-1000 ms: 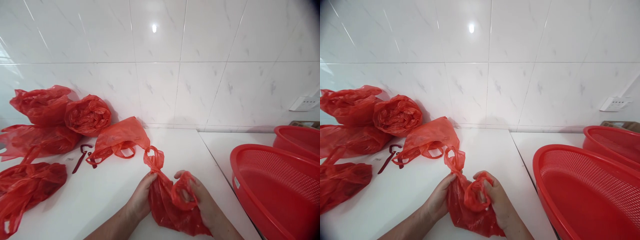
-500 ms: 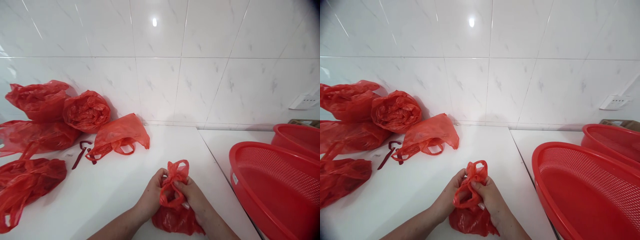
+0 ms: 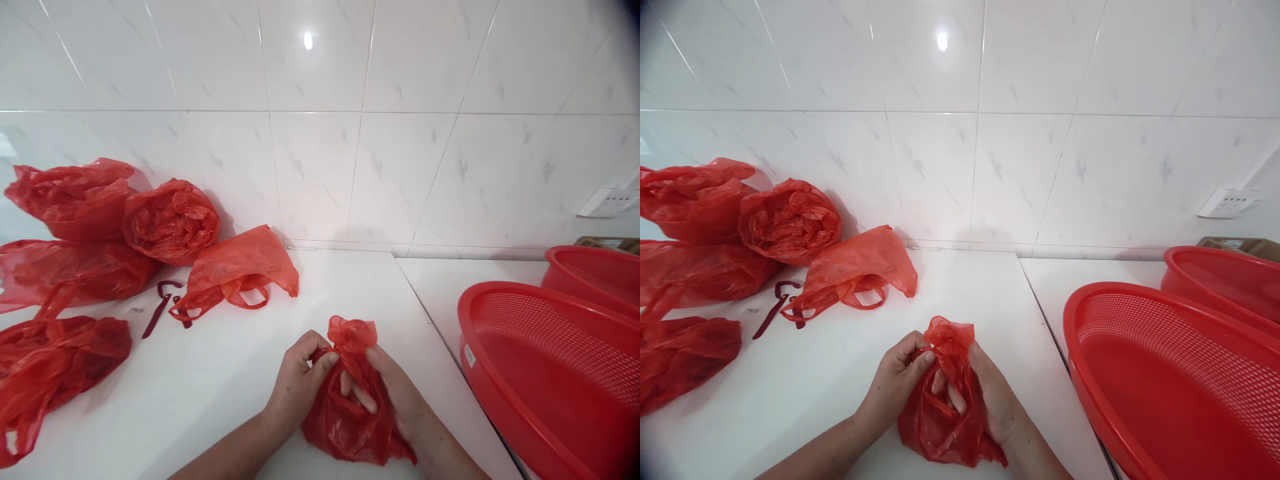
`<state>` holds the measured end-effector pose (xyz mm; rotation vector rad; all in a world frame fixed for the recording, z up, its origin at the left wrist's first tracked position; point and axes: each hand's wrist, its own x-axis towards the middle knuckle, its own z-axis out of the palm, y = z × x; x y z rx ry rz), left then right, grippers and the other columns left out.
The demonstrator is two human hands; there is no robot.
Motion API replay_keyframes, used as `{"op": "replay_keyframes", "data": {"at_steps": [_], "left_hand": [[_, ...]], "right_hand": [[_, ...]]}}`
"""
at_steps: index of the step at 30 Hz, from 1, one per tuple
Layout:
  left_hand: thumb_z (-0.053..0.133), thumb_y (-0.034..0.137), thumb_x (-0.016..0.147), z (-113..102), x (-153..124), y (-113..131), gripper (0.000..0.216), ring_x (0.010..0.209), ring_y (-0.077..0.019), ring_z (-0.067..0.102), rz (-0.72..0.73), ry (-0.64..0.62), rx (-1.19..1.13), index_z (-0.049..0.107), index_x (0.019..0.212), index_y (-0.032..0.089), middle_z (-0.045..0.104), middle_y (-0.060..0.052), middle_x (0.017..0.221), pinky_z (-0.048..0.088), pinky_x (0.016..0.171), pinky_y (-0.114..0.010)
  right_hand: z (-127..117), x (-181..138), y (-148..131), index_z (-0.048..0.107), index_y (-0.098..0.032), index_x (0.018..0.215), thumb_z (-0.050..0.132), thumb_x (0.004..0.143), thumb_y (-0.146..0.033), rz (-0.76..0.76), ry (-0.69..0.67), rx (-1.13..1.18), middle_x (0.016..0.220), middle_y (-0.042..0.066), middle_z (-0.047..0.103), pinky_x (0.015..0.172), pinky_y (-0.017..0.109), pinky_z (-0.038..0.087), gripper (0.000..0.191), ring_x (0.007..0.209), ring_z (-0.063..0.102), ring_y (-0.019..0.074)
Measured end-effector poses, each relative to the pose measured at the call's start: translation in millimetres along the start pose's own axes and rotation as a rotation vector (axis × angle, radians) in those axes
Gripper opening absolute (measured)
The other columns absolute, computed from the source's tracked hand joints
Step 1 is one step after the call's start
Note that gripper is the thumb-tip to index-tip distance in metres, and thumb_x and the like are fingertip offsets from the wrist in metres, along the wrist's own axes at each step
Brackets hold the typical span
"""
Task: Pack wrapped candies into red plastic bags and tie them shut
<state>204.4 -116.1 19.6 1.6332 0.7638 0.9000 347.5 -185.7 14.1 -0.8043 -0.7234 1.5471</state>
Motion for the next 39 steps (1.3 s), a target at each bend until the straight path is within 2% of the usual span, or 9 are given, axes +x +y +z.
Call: {"op": "replay_keyframes", "data": {"at_steps": [4,8,10,15,20,24,28,34,39], "left_hand": [[0.055,0.03,0.083,0.9,1.6,-0.4,0.014,0.081,-0.0156,0.054,-0.068,-0.059,-0.164,0.052,0.074,0.02,0.061,-0.001,0.089,0.041,0.078,-0.028],[0.053,0.035,0.084,2.1,2.3,-3.9,0.022,0.064,-0.0107,0.049,-0.212,-0.174,-0.318,0.044,0.072,0.019,0.058,0.002,0.076,0.04,0.062,-0.023],[0.051,0.04,0.085,1.7,2.3,-6.2,0.027,0.056,-0.0085,0.043,-0.246,-0.183,-0.311,0.041,0.072,0.019,0.051,0.004,0.065,0.036,0.055,-0.021],[0.05,0.043,0.086,0.2,-0.3,-6.7,0.03,0.056,-0.0076,0.039,-0.19,-0.149,-0.242,0.039,0.073,0.018,0.045,0.005,0.062,0.033,0.055,-0.02],[0.054,0.03,0.084,5.3,-6.6,-4.1,0.021,0.062,-0.0093,0.042,-0.052,-0.24,-0.095,0.042,0.072,0.018,0.047,0.004,0.066,0.035,0.06,-0.022],[0.057,0.016,0.079,7.1,-8.8,-5.0,0.012,0.068,-0.0102,0.045,0.159,-0.269,0.182,0.047,0.072,0.018,0.052,0.003,0.073,0.037,0.065,-0.022],[0.054,0.007,0.076,4.5,-7.8,-9.7,0.013,0.068,-0.0103,0.047,0.339,-0.245,0.402,0.05,0.072,0.019,0.051,0.002,0.075,0.037,0.063,-0.022],[0.051,0.002,0.074,0.1,-4.6,-13.7,0.018,0.069,-0.0106,0.049,0.409,-0.185,0.505,0.053,0.074,0.02,0.053,0.001,0.078,0.04,0.062,-0.022],[0.054,0.011,0.08,-5.1,-2.2,-12.7,0.01,0.081,-0.0137,0.053,0.479,-0.119,0.533,0.053,0.079,0.02,0.056,-0.003,0.09,0.046,0.07,-0.026]], "right_hand": [[-4.4,-1.3,1.1,0.062,-0.014,0.072,0.029,0.084,-0.068,-0.004,-0.08,0.089,0.042,-0.002,0.044,0.054,0.024,0.036,0.064,0.045,0.04,0.0097],[-6.2,-1.6,-3.1,0.06,-0.019,0.082,0.067,0.073,-0.044,-0.023,0.001,0.01,0.063,-0.002,0.058,0.061,0.025,0.041,0.028,0.058,0.052,0.0111],[-4.0,-1.9,-7.9,0.057,-0.022,0.089,0.075,0.065,-0.033,-0.028,0.027,-0.085,0.078,-0.001,0.062,0.067,0.028,0.044,0.032,0.068,0.057,0.014],[1.5,0.0,-12.7,0.051,-0.028,0.106,0.067,0.07,-0.029,-0.074,0.251,-0.575,0.072,-0.006,0.054,0.062,0.027,0.043,0.039,0.064,0.052,0.0125],[1.6,0.6,-6.7,0.054,-0.024,0.088,0.051,0.073,-0.018,-0.086,0.425,-0.833,0.059,-0.006,0.053,0.053,0.023,0.037,0.017,0.056,0.044,0.0108],[0.3,-0.6,-6.4,0.055,-0.021,0.074,0.047,0.072,-0.016,-0.155,0.445,-0.761,0.065,-0.005,0.055,0.056,0.022,0.037,0.009,0.059,0.044,0.0099],[-6.9,2.6,-7.3,0.061,-0.02,0.084,0.05,0.069,-0.014,-0.176,0.325,-0.608,0.065,-0.005,0.052,0.056,0.022,0.037,0.02,0.057,0.043,0.0084],[-10.0,2.8,-13.8,0.063,-0.019,0.088,0.058,0.066,-0.015,0.013,0.189,-0.257,0.07,-0.002,0.06,0.056,0.023,0.04,0.023,0.057,0.05,0.0097],[-15.0,1.7,-22.0,0.064,-0.018,0.094,0.061,0.074,-0.028,-0.064,0.161,0.019,0.09,0.005,0.065,0.073,0.031,0.047,0.022,0.077,0.06,0.0165]]}}
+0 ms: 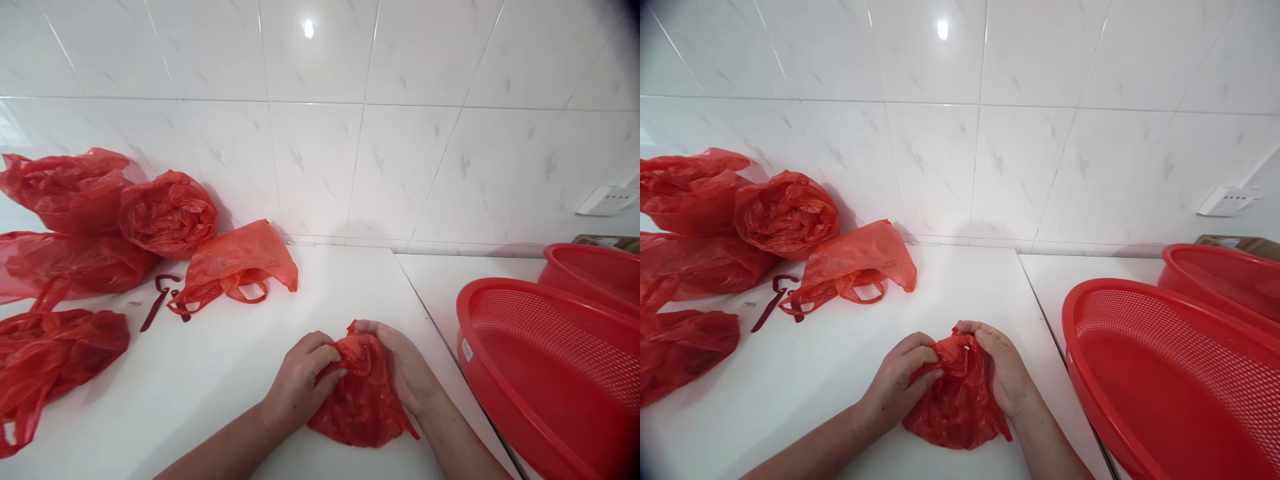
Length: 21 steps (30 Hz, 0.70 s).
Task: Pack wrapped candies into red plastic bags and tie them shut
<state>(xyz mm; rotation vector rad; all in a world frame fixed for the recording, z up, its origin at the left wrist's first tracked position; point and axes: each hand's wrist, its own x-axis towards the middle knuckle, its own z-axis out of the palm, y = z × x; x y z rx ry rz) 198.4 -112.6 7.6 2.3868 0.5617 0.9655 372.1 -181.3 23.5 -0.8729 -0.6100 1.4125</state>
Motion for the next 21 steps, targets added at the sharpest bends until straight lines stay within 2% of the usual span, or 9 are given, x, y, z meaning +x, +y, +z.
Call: {"op": "replay_keyframes", "data": {"at_steps": [3,5,8,11,14,17,18,20,21], "left_hand": [[0.055,0.01,0.078,-3.8,-1.4,3.0,0.009,0.101,-0.0192,0.051,0.111,0.085,0.058,0.053,0.077,0.019,0.053,-0.007,0.108,0.046,0.083,-0.033],[0.055,0.011,0.078,-6.6,-3.2,8.4,0.009,0.106,-0.0212,0.049,0.235,0.111,0.06,0.051,0.075,0.018,0.053,-0.008,0.109,0.045,0.089,-0.038],[0.053,0.011,0.077,-10.1,-5.5,21.5,0.009,0.093,-0.0196,0.052,0.423,0.094,-0.021,0.048,0.074,0.018,0.056,-0.008,0.093,0.047,0.084,-0.039],[0.05,0.008,0.074,-11.2,-6.9,36.4,0.013,0.074,-0.0159,0.052,0.514,0.04,-0.068,0.046,0.068,0.019,0.055,-0.004,0.072,0.05,0.073,-0.034],[0.05,0.008,0.074,-10.0,-8.3,46.1,0.02,0.064,-0.0142,0.051,0.544,-0.004,-0.047,0.043,0.059,0.021,0.054,-0.002,0.062,0.05,0.066,-0.031],[0.052,0.01,0.075,-7.3,-10.3,46.8,0.024,0.067,-0.0143,0.055,0.563,0.008,0.0,0.043,0.055,0.02,0.058,-0.002,0.063,0.051,0.069,-0.03],[0.053,0.011,0.075,-5.9,-11.1,45.2,0.021,0.073,-0.0156,0.058,0.552,0.024,0.023,0.046,0.057,0.02,0.061,-0.004,0.068,0.051,0.073,-0.031],[0.057,0.021,0.076,-2.0,-12.7,39.7,0.005,0.095,-0.0222,0.058,0.501,0.044,0.086,0.056,0.072,0.02,0.066,-0.01,0.091,0.047,0.087,-0.039],[0.059,0.029,0.076,0.6,-13.3,36.2,0.013,0.108,-0.0273,0.054,0.459,0.035,0.127,0.059,0.085,0.019,0.063,-0.014,0.107,0.043,0.094,-0.045]], "right_hand": [[-11.1,7.4,1.8,0.065,-0.018,0.087,0.068,0.07,-0.029,-0.055,0.16,-0.044,0.085,0.004,0.066,0.07,0.03,0.047,0.02,0.072,0.06,0.0158],[-20.5,13.8,3.6,0.065,-0.019,0.086,0.068,0.067,-0.027,-0.072,0.277,-0.151,0.078,0.003,0.066,0.068,0.031,0.047,0.021,0.068,0.06,0.0165],[-33.0,21.1,2.5,0.066,-0.019,0.086,0.06,0.068,-0.027,-0.162,0.495,-0.478,0.078,0.003,0.067,0.07,0.033,0.047,0.02,0.071,0.061,0.0186],[-40.2,24.2,-1.6,0.065,-0.019,0.084,0.053,0.071,-0.028,-0.276,0.667,-0.8,0.088,0.004,0.067,0.077,0.033,0.045,0.02,0.083,0.06,0.0201],[-44.4,25.9,-2.5,0.064,-0.019,0.085,0.047,0.075,-0.029,-0.345,0.668,-0.955,0.094,0.006,0.066,0.082,0.034,0.044,0.022,0.09,0.059,0.0206],[-49.4,28.8,0.1,0.064,-0.019,0.082,0.045,0.074,-0.029,-0.374,0.631,-1.052,0.093,0.006,0.065,0.085,0.034,0.043,0.023,0.09,0.058,0.0206],[-50.7,29.7,0.8,0.063,-0.019,0.083,0.046,0.073,-0.03,-0.372,0.619,-1.07,0.092,0.006,0.065,0.084,0.035,0.043,0.023,0.089,0.059,0.0207],[-51.4,30.6,1.3,0.062,-0.018,0.097,0.05,0.072,-0.036,-0.335,0.599,-1.071,0.092,0.005,0.065,0.079,0.034,0.045,0.032,0.083,0.06,0.0204],[-50.5,30.3,1.1,0.059,-0.019,0.106,0.051,0.073,-0.04,-0.306,0.588,-1.058,0.092,0.004,0.065,0.077,0.034,0.046,0.04,0.081,0.061,0.02]]}}
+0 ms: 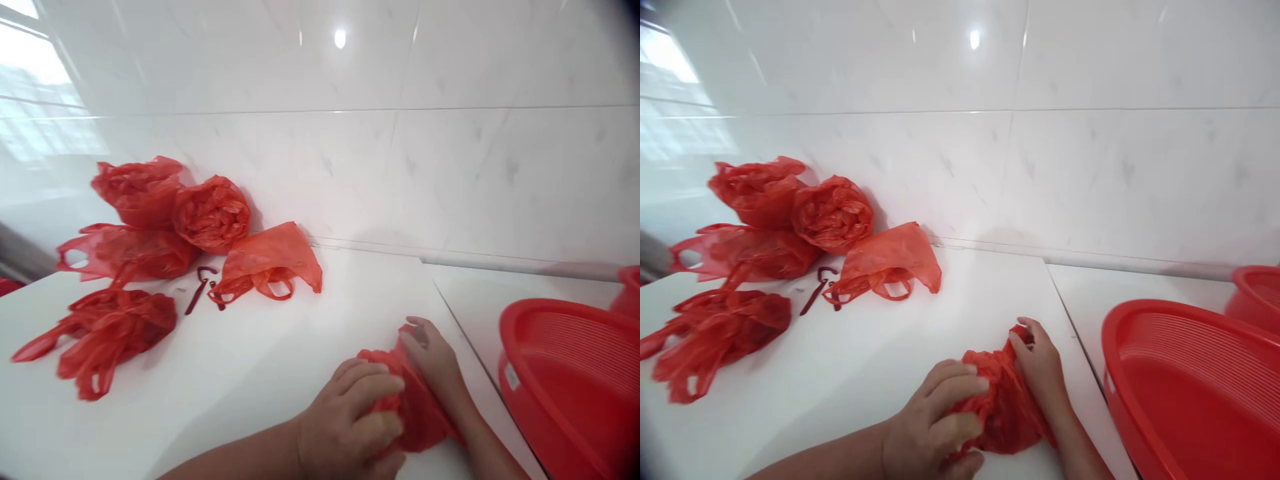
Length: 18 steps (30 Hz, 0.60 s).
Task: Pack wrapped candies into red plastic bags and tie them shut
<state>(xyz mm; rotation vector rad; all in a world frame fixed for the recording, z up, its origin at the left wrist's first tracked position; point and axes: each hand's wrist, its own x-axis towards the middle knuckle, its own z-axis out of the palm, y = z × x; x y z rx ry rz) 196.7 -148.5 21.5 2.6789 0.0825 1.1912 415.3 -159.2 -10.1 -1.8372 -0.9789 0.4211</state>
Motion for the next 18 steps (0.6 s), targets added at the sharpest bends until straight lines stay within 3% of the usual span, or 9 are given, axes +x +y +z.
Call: {"op": "replay_keyframes", "data": {"at_steps": [2,3,5,7,11,14,18], "left_hand": [[0.061,0.043,0.074,6.7,-3.9,-5.8,0.048,0.126,-0.0367,0.039,-0.091,-0.091,0.064,0.053,0.114,0.019,0.045,-0.02,0.134,0.031,0.101,-0.056],[0.062,0.047,0.073,9.9,-5.3,-8.7,0.061,0.13,-0.0394,0.032,-0.127,-0.145,0.082,0.046,0.125,0.02,0.035,-0.02,0.142,0.028,0.102,-0.058],[0.061,0.046,0.075,14.8,-6.6,-13.8,0.067,0.131,-0.0383,0.03,-0.187,-0.233,0.091,0.037,0.135,0.025,0.023,-0.017,0.149,0.031,0.102,-0.053],[0.056,0.04,0.08,15.7,-6.8,-17.3,0.058,0.124,-0.0309,0.043,-0.211,-0.303,0.064,0.038,0.134,0.028,0.03,-0.012,0.147,0.039,0.098,-0.041],[0.052,0.031,0.084,1.8,-11.9,-20.6,0.036,0.091,-0.0195,0.06,-0.249,-0.394,0.038,0.052,0.119,0.026,0.063,-0.004,0.112,0.044,0.084,-0.028],[0.054,0.036,0.082,-23.1,-24.6,-22.5,0.032,0.081,-0.0181,0.06,-0.385,-0.341,0.08,0.056,0.113,0.026,0.067,-0.003,0.097,0.045,0.075,-0.026],[0.057,0.037,0.08,-74.7,-51.9,-25.5,0.034,0.083,-0.0184,0.06,-0.596,-0.199,0.201,0.057,0.113,0.026,0.066,-0.003,0.095,0.046,0.076,-0.027]], "right_hand": [[0.2,-2.4,-3.4,0.055,-0.021,0.114,0.052,0.074,-0.046,0.029,-0.093,0.016,0.09,0.003,0.067,0.073,0.031,0.047,0.048,0.079,0.061,0.0193],[0.6,-4.1,-5.3,0.058,-0.021,0.108,0.051,0.075,-0.049,0.02,-0.182,0.019,0.087,0.002,0.067,0.071,0.03,0.047,0.044,0.078,0.061,0.0193],[2.0,-7.1,-7.4,0.064,-0.021,0.086,0.048,0.077,-0.052,-0.036,-0.397,0.029,0.079,0.002,0.067,0.068,0.028,0.047,0.037,0.076,0.061,0.0199],[3.8,-7.7,-5.6,0.064,-0.021,0.075,0.045,0.079,-0.055,-0.086,-0.544,0.051,0.079,0.003,0.067,0.069,0.028,0.047,0.039,0.078,0.061,0.0209],[5.2,0.6,8.3,0.065,-0.023,0.09,0.048,0.076,-0.058,0.007,-0.469,0.064,0.096,0.005,0.069,0.08,0.029,0.048,0.042,0.092,0.062,0.0228],[5.4,7.5,18.7,0.065,-0.024,0.098,0.051,0.071,-0.062,0.13,-0.449,0.032,0.095,0.006,0.069,0.077,0.031,0.05,0.049,0.089,0.064,0.0238],[8.1,8.6,22.1,0.066,-0.028,0.096,0.055,0.067,-0.06,0.095,-0.422,-0.078,0.095,0.004,0.07,0.074,0.033,0.051,0.044,0.089,0.065,0.0256]]}}
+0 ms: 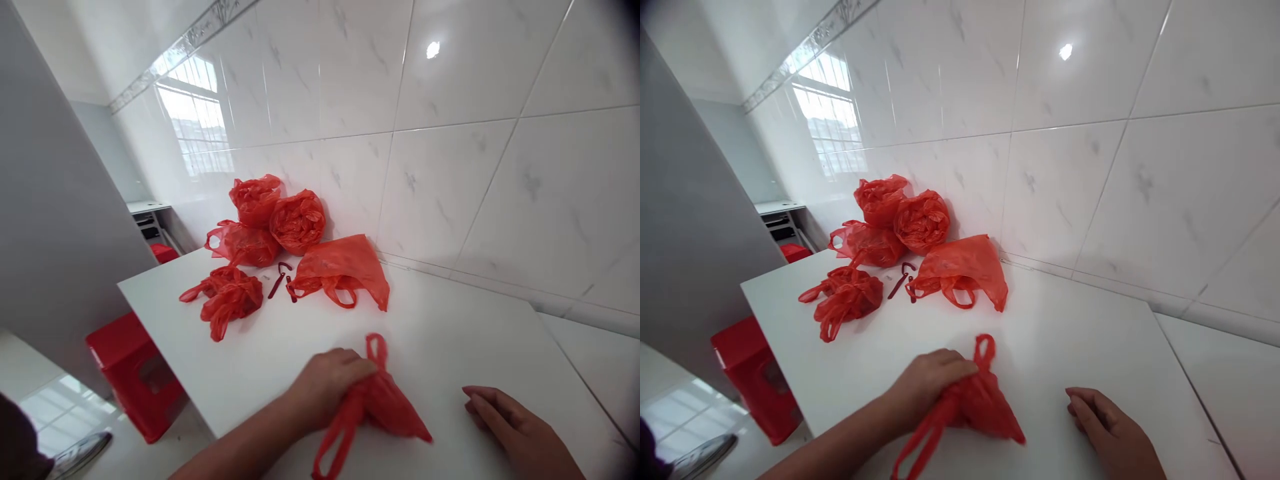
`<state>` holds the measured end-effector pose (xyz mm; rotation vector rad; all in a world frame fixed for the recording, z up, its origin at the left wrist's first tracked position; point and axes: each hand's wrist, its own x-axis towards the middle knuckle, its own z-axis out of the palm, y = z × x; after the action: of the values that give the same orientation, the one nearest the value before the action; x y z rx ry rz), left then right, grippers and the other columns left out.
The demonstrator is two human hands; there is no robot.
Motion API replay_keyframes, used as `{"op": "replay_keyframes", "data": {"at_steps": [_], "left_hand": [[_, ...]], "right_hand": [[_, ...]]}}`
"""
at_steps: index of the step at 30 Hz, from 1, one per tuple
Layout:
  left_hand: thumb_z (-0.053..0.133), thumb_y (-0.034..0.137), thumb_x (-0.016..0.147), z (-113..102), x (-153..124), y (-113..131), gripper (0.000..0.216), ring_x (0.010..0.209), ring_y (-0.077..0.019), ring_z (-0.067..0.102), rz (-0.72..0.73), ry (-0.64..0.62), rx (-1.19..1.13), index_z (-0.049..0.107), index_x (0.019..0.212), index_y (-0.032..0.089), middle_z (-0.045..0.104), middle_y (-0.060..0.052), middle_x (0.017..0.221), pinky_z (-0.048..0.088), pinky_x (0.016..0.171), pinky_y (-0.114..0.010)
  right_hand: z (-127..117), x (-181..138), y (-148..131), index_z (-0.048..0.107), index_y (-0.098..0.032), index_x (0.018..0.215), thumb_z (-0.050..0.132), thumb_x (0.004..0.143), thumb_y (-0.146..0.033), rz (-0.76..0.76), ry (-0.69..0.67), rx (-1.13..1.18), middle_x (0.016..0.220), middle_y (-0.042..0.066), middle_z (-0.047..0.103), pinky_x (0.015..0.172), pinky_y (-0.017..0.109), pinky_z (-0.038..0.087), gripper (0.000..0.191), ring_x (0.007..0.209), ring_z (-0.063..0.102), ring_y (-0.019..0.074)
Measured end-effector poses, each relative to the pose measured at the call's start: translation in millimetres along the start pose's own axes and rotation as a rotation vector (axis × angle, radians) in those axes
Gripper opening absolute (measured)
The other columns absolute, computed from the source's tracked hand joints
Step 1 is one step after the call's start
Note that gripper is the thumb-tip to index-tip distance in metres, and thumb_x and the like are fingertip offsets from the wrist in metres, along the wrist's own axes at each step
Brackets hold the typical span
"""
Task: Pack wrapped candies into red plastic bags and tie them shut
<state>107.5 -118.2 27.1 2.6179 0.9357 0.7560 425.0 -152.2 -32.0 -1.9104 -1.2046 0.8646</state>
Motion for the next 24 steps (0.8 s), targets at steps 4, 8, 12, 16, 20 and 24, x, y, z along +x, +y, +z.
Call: {"op": "replay_keyframes", "data": {"at_steps": [4,8,12,16,20,24], "left_hand": [[0.056,0.027,0.078,-46.5,-31.1,-36.8,0.04,0.094,-0.0193,0.059,-0.311,0.302,0.225,0.055,0.118,0.031,0.063,0.0,0.105,0.048,0.082,-0.031],[0.055,0.023,0.078,-71.3,-46.4,-62.0,0.059,0.128,-0.034,0.034,-0.496,0.539,0.39,0.04,0.134,0.028,0.04,-0.01,0.138,0.035,0.099,-0.054],[0.062,0.026,0.075,-67.5,-34.9,-55.0,0.058,0.135,-0.0333,0.023,-0.464,0.466,0.398,0.043,0.13,0.028,0.03,-0.008,0.145,0.03,0.103,-0.056],[0.06,0.024,0.077,-47.3,-2.5,-45.4,0.049,0.132,-0.0291,0.031,-0.295,0.294,0.242,0.048,0.125,0.029,0.033,-0.008,0.144,0.034,0.102,-0.05],[0.064,0.034,0.076,-17.5,39.6,-65.1,0.063,0.134,-0.0323,0.028,-0.416,0.142,0.069,0.04,0.134,0.029,0.025,-0.011,0.148,0.038,0.098,-0.047],[0.059,0.042,0.077,16.5,71.2,-80.9,0.064,0.134,-0.0356,0.025,-0.57,0.081,0.105,0.04,0.134,0.019,0.03,-0.017,0.146,0.03,0.102,-0.051]], "right_hand": [[2.4,0.1,-2.6,0.068,-0.029,0.092,0.055,0.066,-0.059,-0.031,0.037,-0.092,0.09,0.003,0.071,0.07,0.034,0.05,0.042,0.086,0.066,0.0265],[3.8,0.7,-3.8,0.067,-0.03,0.093,0.053,0.067,-0.06,-0.033,0.033,-0.099,0.091,0.004,0.071,0.072,0.035,0.05,0.042,0.088,0.065,0.027],[5.0,-0.3,-5.0,0.064,-0.031,0.096,0.051,0.07,-0.061,0.005,0.006,-0.117,0.095,0.002,0.07,0.078,0.036,0.048,0.042,0.094,0.064,0.0261],[3.8,-0.2,-5.6,0.064,-0.03,0.096,0.053,0.068,-0.06,0.014,-0.015,-0.103,0.094,0.002,0.071,0.078,0.034,0.049,0.043,0.095,0.064,0.0261],[1.5,-1.1,-6.7,0.064,-0.029,0.095,0.054,0.068,-0.06,-0.01,-0.016,-0.078,0.09,0.002,0.071,0.075,0.033,0.05,0.043,0.091,0.065,0.0257],[3.0,-6.1,-11.4,0.064,-0.029,0.092,0.051,0.07,-0.058,-0.031,0.0,-0.097,0.086,0.001,0.07,0.074,0.031,0.05,0.039,0.087,0.064,0.0235]]}}
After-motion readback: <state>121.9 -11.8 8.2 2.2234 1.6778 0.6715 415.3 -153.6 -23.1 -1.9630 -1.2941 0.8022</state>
